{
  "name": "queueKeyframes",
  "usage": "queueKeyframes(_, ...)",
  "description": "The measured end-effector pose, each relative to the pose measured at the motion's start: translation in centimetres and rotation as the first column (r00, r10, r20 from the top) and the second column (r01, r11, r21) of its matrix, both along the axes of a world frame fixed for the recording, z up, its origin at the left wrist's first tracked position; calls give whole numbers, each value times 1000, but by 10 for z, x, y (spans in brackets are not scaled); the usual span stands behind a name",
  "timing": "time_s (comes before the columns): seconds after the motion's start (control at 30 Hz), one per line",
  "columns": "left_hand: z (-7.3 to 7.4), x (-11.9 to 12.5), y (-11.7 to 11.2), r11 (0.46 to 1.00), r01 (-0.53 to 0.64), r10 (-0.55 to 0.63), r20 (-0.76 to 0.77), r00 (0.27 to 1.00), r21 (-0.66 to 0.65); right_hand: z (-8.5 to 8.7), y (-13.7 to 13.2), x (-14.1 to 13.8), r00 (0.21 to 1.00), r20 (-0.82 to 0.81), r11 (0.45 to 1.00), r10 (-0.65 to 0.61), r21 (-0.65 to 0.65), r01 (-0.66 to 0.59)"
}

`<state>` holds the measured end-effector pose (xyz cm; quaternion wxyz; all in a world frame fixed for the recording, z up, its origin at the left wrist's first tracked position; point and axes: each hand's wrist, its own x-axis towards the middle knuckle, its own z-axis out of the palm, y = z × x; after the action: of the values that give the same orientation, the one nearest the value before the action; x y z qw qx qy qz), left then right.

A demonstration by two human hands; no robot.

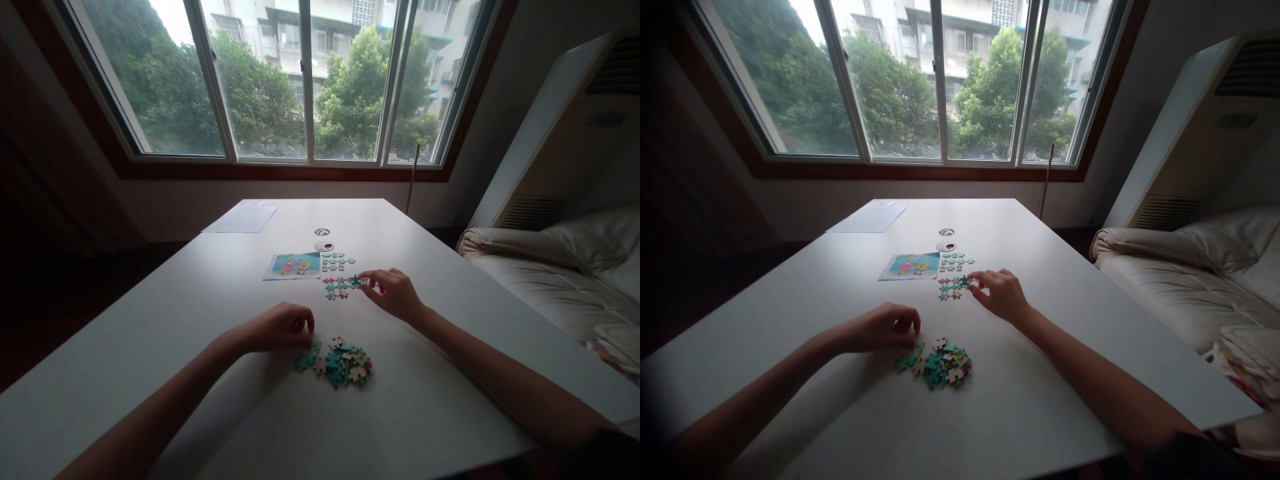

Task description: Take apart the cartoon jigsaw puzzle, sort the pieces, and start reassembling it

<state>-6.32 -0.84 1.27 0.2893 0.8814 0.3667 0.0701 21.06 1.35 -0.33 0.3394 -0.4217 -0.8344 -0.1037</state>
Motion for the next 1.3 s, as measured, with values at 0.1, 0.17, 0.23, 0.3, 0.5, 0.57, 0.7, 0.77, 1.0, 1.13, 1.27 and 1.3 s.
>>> queueKeyframes(0.1, -1, 2, 1, 1000, -9, 9, 6, 1000, 26, 1, 16, 0, 998, 37, 998, -50, -45, 52)
queueKeyframes(0.17, -3, 2, 2, 997, -10, 8, 20, 1000, 79, 4, 31, 0, 995, 41, 992, -91, -86, 94)
queueKeyframes(0.23, -5, 3, 3, 992, -9, 4, 44, 999, 122, 6, 50, 0, 990, 41, 978, -134, -159, 139)
queueKeyframes(0.3, -7, 2, 5, 989, -9, -1, 67, 998, 151, 9, 71, 0, 982, 53, 948, -182, -257, 190)
queueKeyframes(0.5, -16, -4, 8, 975, -42, 19, 109, 994, 216, 2, 128, -2, 967, 104, 867, -231, -430, 253)
queueKeyframes(0.57, -18, -5, 9, 973, -49, 24, 111, 994, 226, -3, 142, 0, 965, 118, 841, -233, -473, 261)
queueKeyframes(0.7, -17, -7, 9, 970, -62, 42, 91, 995, 237, -13, 158, 3, 963, 134, 803, -233, -532, 268)
queueKeyframes(0.77, -16, -9, 8, 964, -78, 60, 77, 995, 254, -15, 162, 4, 963, 132, 795, -233, -544, 267)
queueKeyframes(1.0, -11, -13, 7, 951, -51, 42, 34, 999, 304, -18, 162, -3, 966, 111, 796, -232, -549, 254)
queueKeyframes(1.13, -11, -12, 7, 952, -54, 47, 32, 998, 301, -19, 162, -8, 966, 112, 799, -232, -544, 255)
queueKeyframes(1.27, -10, -14, 8, 959, -57, 48, 37, 998, 278, -16, 159, -11, 967, 121, 809, -225, -529, 254)
queueKeyframes(1.3, -9, -14, 7, 959, -61, 53, 36, 998, 275, -14, 158, -11, 968, 121, 816, -220, -521, 250)
